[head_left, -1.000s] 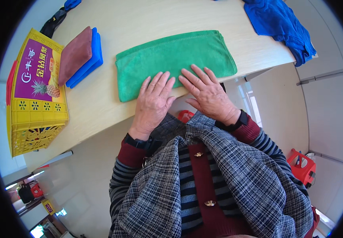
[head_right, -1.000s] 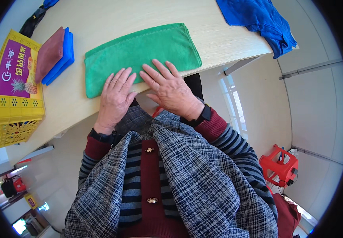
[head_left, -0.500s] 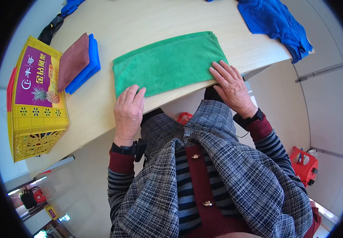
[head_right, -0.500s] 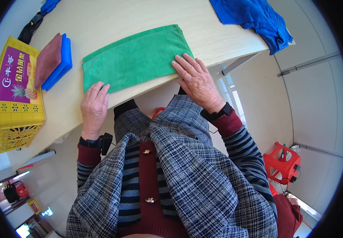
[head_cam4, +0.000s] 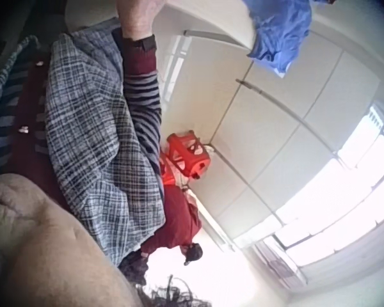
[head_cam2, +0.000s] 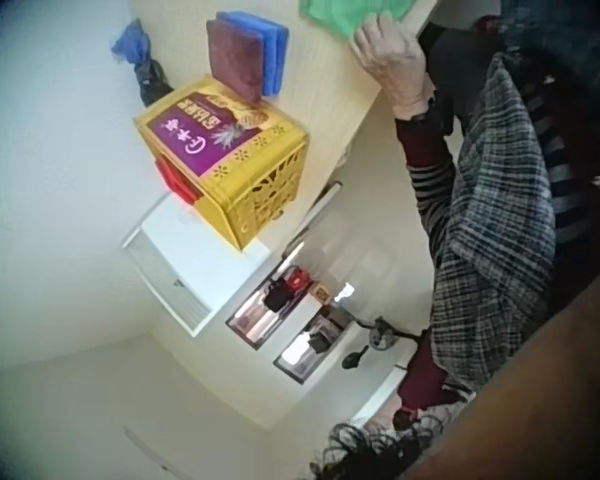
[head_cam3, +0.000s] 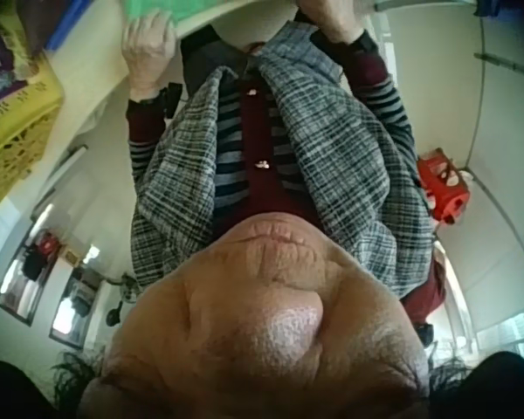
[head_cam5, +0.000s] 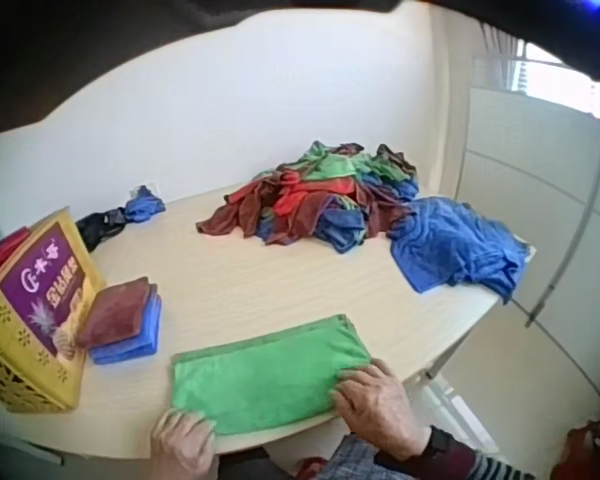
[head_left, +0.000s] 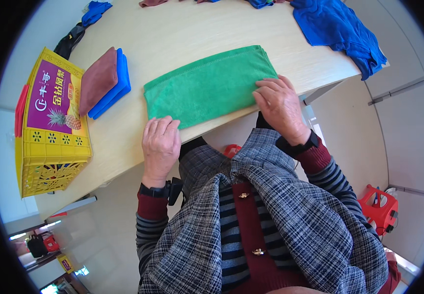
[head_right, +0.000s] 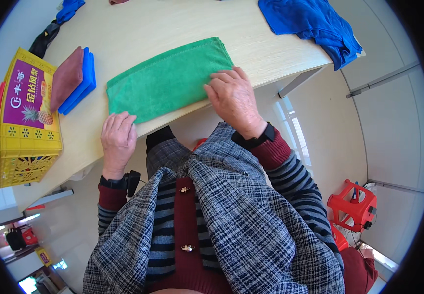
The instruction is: Fold several colored cloths into rectangular shapes and stack them on a table.
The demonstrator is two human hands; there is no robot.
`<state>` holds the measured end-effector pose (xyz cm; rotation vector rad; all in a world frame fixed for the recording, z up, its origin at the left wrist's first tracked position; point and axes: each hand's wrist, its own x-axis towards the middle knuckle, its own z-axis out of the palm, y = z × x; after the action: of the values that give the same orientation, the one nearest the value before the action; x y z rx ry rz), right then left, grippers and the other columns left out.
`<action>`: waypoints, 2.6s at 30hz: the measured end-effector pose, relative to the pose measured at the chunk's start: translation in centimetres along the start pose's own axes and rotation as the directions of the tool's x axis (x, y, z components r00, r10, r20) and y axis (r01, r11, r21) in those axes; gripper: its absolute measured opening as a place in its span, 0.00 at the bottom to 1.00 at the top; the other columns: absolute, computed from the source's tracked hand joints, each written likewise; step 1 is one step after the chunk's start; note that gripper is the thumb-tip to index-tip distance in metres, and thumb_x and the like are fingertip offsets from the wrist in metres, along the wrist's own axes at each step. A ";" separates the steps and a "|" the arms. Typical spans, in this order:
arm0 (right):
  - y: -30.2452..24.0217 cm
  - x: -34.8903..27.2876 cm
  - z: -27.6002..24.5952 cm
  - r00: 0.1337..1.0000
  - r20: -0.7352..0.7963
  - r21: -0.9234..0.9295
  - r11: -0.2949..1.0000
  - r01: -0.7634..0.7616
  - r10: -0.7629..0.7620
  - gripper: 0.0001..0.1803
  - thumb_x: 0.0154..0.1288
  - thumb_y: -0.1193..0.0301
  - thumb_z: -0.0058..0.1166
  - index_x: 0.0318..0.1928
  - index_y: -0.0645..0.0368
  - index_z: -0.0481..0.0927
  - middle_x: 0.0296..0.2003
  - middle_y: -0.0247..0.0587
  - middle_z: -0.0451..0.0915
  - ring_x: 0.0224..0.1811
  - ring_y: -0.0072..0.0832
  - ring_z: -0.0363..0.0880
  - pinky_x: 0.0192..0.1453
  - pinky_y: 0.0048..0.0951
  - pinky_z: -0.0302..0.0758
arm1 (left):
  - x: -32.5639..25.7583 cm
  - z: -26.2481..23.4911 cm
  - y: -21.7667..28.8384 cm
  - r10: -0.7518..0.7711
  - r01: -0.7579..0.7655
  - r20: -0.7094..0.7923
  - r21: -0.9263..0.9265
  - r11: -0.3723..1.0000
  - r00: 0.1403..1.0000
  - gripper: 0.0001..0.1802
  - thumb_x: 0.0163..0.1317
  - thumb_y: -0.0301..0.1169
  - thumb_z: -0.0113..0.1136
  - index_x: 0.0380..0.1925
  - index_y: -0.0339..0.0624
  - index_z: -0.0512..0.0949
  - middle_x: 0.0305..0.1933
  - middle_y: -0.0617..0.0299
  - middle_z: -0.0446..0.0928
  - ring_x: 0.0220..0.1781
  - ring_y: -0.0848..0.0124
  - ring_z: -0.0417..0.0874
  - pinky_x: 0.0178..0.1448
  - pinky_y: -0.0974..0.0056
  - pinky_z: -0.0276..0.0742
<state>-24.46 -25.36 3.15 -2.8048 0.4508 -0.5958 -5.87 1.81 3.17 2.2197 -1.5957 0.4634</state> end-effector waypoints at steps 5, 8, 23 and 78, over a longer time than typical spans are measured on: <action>-5.2 3.7 3.6 0.988 -0.072 0.028 0.990 0.139 -0.137 0.25 0.71 0.61 0.54 0.63 0.61 0.75 0.66 0.52 0.72 0.70 0.48 0.67 0.74 0.52 0.61 | 3.6 1.4 1.2 -0.085 0.082 -0.026 -0.098 0.992 0.996 0.18 0.59 0.22 0.61 0.51 0.37 0.80 0.56 0.50 0.79 0.59 0.51 0.79 0.66 0.51 0.74; -7.3 4.6 6.6 0.991 -0.047 0.071 0.990 0.126 -0.122 0.29 0.73 0.57 0.51 0.67 0.60 0.71 0.69 0.51 0.68 0.73 0.50 0.63 0.75 0.53 0.58 | 5.5 5.0 1.2 -0.068 0.069 0.012 -0.070 0.995 0.998 0.22 0.63 0.29 0.60 0.58 0.39 0.77 0.64 0.50 0.74 0.67 0.51 0.73 0.72 0.48 0.66; 2.2 5.7 5.8 0.997 0.037 -0.225 0.972 -0.064 0.075 0.36 0.77 0.44 0.39 0.75 0.52 0.63 0.76 0.48 0.59 0.79 0.50 0.53 0.81 0.52 0.49 | 3.0 5.5 -3.5 -0.351 0.324 0.190 0.159 0.933 0.917 0.35 0.74 0.53 0.47 0.75 0.49 0.62 0.80 0.51 0.56 0.82 0.52 0.53 0.81 0.41 0.46; -8.9 -2.2 5.8 0.931 0.201 0.161 0.948 0.274 -0.303 0.40 0.63 0.51 0.60 0.69 0.62 0.68 0.71 0.49 0.64 0.77 0.44 0.57 0.83 0.53 0.44 | 19.1 9.5 4.2 -0.382 0.443 0.226 -0.449 0.776 0.896 0.39 0.54 0.30 0.66 0.66 0.31 0.65 0.37 0.50 0.82 0.40 0.63 0.84 0.45 0.62 0.80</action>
<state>-21.63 -15.39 -0.20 -2.7849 -0.0478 -0.3404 -3.56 -19.75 4.14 2.1205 -1.0557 -0.1969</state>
